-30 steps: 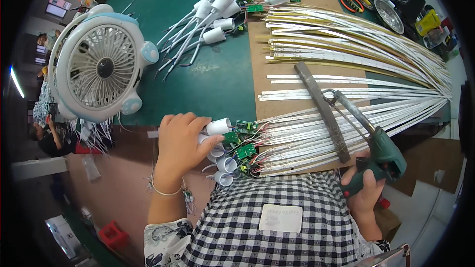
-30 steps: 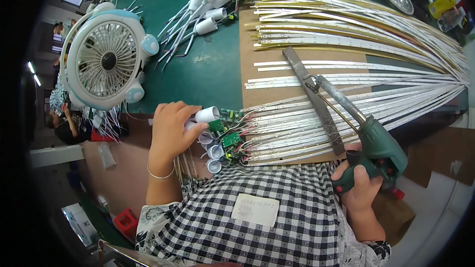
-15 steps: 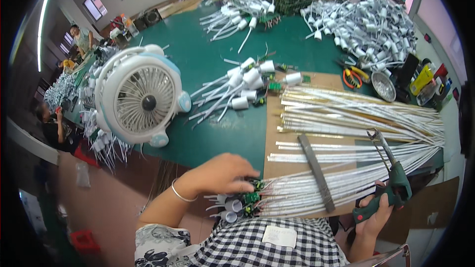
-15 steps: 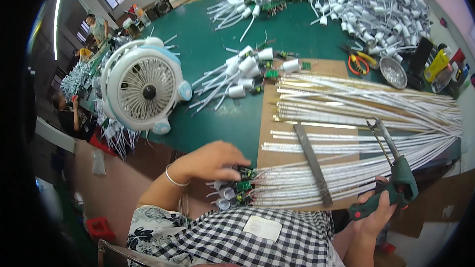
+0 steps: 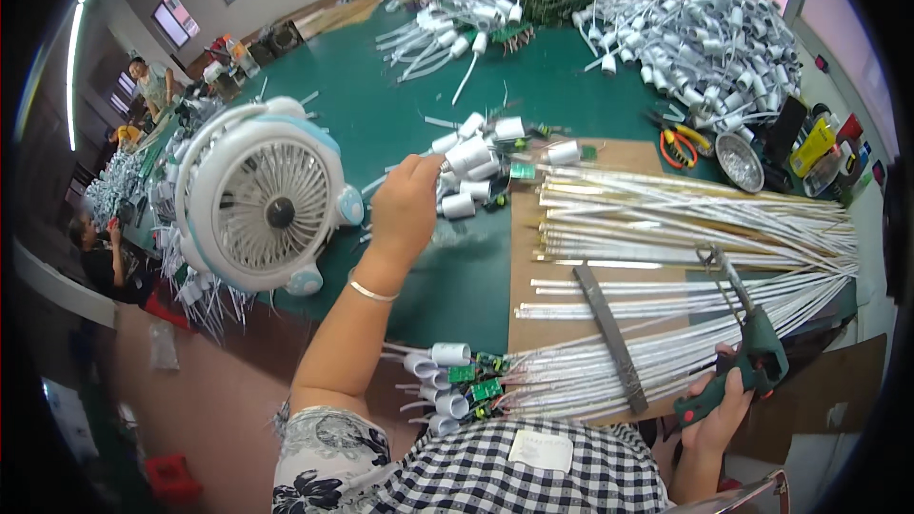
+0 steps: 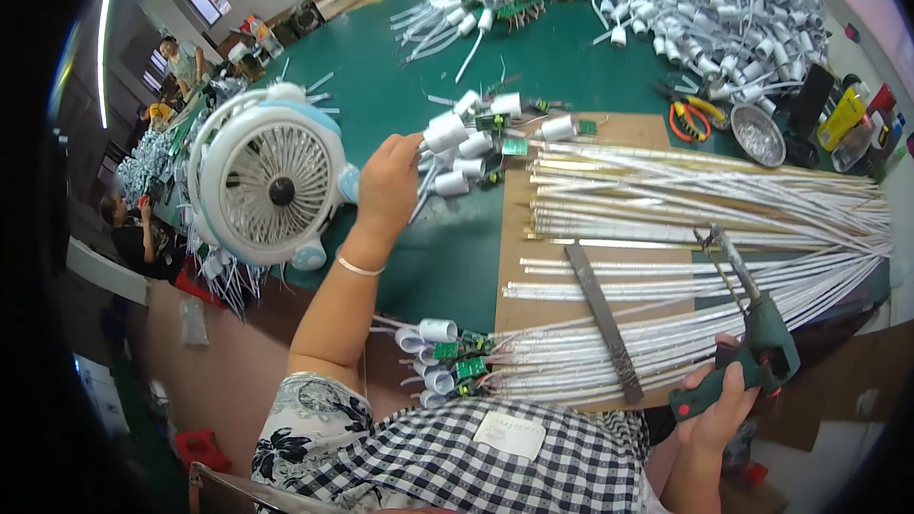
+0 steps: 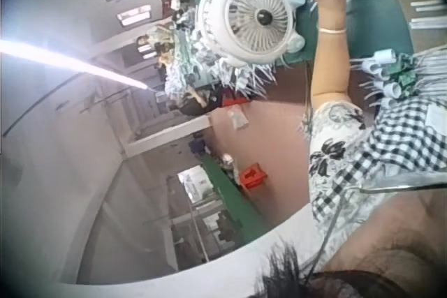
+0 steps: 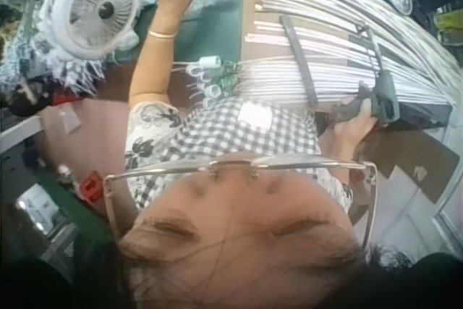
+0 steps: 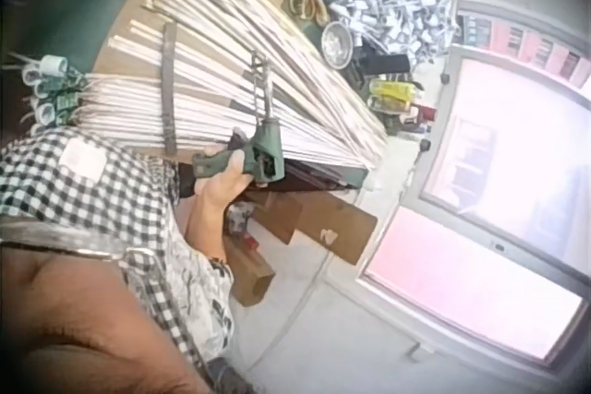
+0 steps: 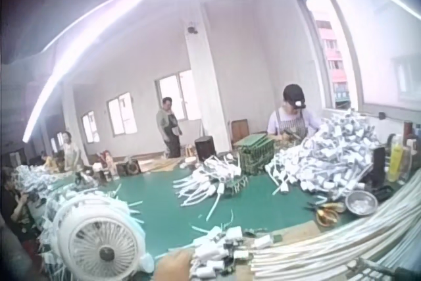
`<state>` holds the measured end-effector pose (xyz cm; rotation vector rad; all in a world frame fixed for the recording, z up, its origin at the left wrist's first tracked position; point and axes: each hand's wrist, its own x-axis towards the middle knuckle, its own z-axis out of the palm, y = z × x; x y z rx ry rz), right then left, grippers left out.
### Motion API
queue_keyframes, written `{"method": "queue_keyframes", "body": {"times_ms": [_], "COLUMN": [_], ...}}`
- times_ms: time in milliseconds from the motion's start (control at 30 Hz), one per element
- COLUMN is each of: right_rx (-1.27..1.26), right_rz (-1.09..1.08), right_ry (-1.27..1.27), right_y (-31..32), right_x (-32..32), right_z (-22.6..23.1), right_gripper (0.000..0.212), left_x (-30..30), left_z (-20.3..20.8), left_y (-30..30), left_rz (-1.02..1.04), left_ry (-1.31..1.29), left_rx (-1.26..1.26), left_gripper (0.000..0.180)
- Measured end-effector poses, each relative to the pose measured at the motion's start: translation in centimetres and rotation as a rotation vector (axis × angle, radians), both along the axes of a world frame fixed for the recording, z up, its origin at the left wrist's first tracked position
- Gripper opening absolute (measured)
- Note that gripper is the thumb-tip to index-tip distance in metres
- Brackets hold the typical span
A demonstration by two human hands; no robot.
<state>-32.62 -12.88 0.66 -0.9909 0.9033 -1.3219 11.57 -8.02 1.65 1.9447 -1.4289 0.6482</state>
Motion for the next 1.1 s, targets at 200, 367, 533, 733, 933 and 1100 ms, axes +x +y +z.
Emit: {"method": "queue_keyframes", "body": {"times_ms": [200,367,533,733,933,1100], "right_rx": [0.003,0.039,0.083,0.113,0.126,0.244], "right_rz": [0.122,0.160,0.163,0.189,0.226,0.274], "right_ry": [0.003,-0.026,-0.073,-0.043,-0.024,-0.078], "right_y": [0.5,0.6,1.1,2.8,3.4,3.7], "right_x": [0.5,0.7,1.2,1.1,0.9,2.0], "right_z": [0.2,0.2,0.7,0.4,-0.1,0.0], "right_gripper": [0.047,0.046,0.048,0.051,0.048,0.050], "left_x": [-1.5,-1.8,-4.6,-4.9,-5.0,-7.6], "left_z": [-3.0,-3.7,-0.8,-4.8,-5.4,-2.6], "left_y": [10.1,12.8,9.0,4.9,4.7,5.1], "left_rz": [0.105,0.132,-0.109,-0.116,-0.174,-0.459], "left_ry": [0.032,0.046,0.078,0.091,0.245,0.746], "left_rx": [0.391,0.408,0.378,0.364,0.377,0.437], "left_gripper": [0.032,0.050,0.033,0.028,0.012,0.014]}}
